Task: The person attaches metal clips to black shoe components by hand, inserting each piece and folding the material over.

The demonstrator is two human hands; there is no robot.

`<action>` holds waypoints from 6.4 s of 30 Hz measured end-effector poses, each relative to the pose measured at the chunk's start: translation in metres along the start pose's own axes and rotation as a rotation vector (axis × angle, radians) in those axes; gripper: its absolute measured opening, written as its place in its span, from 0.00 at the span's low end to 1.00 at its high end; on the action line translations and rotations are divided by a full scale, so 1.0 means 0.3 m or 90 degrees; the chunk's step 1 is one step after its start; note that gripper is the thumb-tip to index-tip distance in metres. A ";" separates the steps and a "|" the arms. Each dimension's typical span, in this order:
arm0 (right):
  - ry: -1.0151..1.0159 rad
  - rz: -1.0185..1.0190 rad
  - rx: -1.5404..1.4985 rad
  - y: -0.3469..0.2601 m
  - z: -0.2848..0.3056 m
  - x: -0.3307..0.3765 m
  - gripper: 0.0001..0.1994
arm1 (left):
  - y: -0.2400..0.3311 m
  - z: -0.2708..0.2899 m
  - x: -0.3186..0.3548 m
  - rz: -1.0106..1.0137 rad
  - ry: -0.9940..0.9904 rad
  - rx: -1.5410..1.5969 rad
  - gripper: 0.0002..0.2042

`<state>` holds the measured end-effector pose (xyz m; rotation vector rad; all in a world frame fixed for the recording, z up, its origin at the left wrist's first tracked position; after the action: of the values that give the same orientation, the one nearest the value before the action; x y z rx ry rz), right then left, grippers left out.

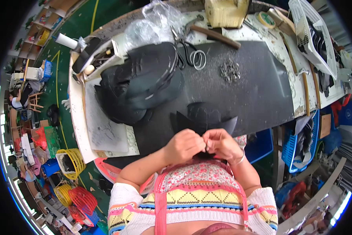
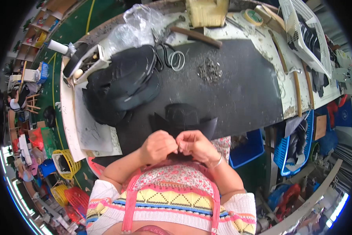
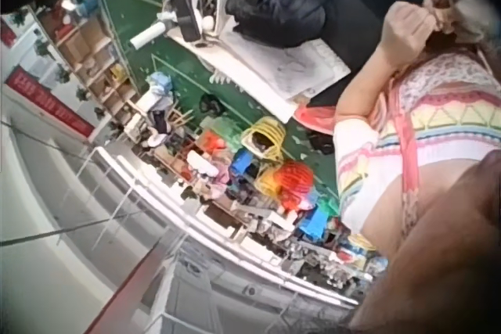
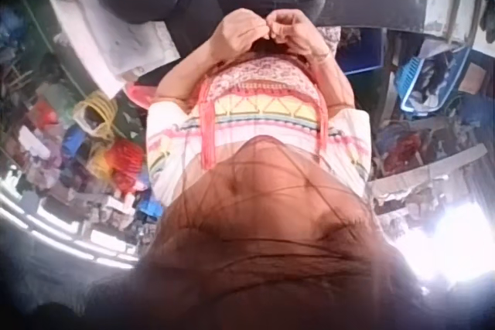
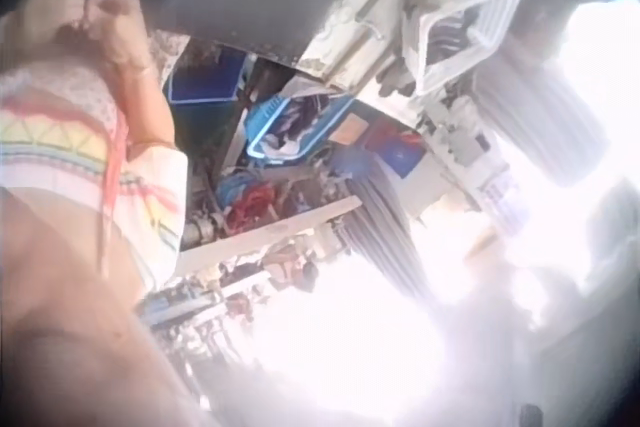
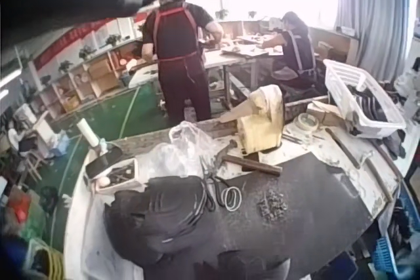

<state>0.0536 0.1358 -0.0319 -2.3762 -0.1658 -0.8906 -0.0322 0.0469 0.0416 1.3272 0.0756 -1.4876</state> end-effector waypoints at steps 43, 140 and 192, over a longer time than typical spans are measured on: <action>0.442 0.473 0.220 -0.136 0.101 -0.073 0.07 | -0.324 -0.104 0.057 0.676 0.136 0.198 0.05; 0.424 0.926 0.365 -0.125 0.002 0.098 0.13 | -0.107 -0.063 0.030 0.319 0.349 -0.004 0.11; 0.348 0.790 0.473 -0.124 -0.027 -0.023 0.13 | -0.248 -0.038 0.077 0.582 0.214 0.049 0.10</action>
<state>0.0322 0.1624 -0.0134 -1.0910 0.9227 -0.6062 -0.0729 0.0699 -0.0219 1.3857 -0.3372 -0.4968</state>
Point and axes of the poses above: each hand's wrist, its own x-axis away from the middle knuckle, its own z-axis out of the back of the hand, y = z × x, the point moved 6 cm from there along -x, towards the middle knuckle, and after that the axes turned 15 degrees about y, right-handed, at the moved point
